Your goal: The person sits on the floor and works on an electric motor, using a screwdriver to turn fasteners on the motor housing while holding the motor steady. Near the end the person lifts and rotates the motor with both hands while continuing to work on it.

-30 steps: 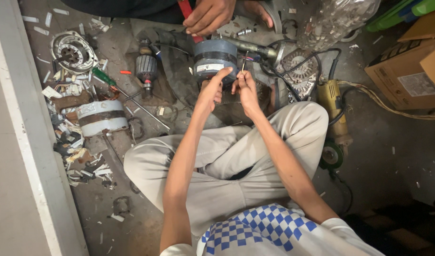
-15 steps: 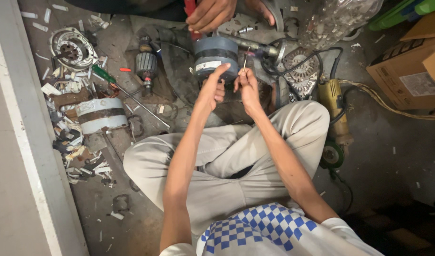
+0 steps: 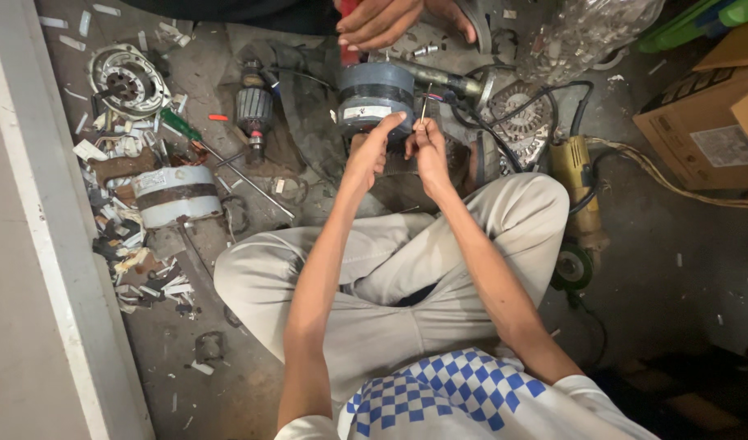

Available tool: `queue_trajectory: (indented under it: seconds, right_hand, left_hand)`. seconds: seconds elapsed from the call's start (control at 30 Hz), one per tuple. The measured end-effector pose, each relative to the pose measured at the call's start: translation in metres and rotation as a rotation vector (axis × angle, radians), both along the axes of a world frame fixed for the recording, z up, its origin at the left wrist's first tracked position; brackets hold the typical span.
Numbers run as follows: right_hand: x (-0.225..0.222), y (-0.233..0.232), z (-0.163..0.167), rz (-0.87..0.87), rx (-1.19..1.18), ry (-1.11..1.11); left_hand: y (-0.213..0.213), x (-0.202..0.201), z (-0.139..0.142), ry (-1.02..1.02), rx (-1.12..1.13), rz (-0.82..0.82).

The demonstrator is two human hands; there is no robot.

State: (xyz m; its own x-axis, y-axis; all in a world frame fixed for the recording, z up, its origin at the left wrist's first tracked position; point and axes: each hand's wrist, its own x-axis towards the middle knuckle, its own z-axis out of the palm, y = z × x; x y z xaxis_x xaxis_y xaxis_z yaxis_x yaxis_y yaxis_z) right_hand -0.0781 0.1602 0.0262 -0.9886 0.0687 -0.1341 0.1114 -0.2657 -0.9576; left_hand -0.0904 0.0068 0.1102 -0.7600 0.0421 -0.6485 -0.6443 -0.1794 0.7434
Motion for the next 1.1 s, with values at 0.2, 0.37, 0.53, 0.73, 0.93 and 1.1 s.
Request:
queue_trajectory:
  seconds: [0.2,0.37,0.53,0.73,0.93,1.1]
  right_hand:
    - [0.001,0.0,0.003,-0.002,0.04,-0.011]
    - [0.001,-0.001,0.003,0.011,0.056,0.001]
    - [0.001,-0.001,-0.002,0.023,0.075,0.051]
    - [0.0,0.0,-0.006,0.024,0.06,0.069]
    - [-0.002,0.001,-0.005,0.015,0.096,0.068]
    - [-0.001,0.001,-0.006,-0.002,0.058,0.027]
  left_hand:
    - [0.001,-0.001,-0.001,-0.021,-0.014,0.0]
    - [-0.003,0.0,0.001,-0.004,0.019,0.0]
    - [-0.004,-0.001,0.006,-0.044,0.032,0.013]
    - [-0.004,0.0,0.005,-0.028,0.05,0.008]
    - [-0.011,-0.009,-0.009,-0.184,0.285,-0.041]
    - [-0.012,-0.009,-0.015,-0.238,0.296,-0.055]
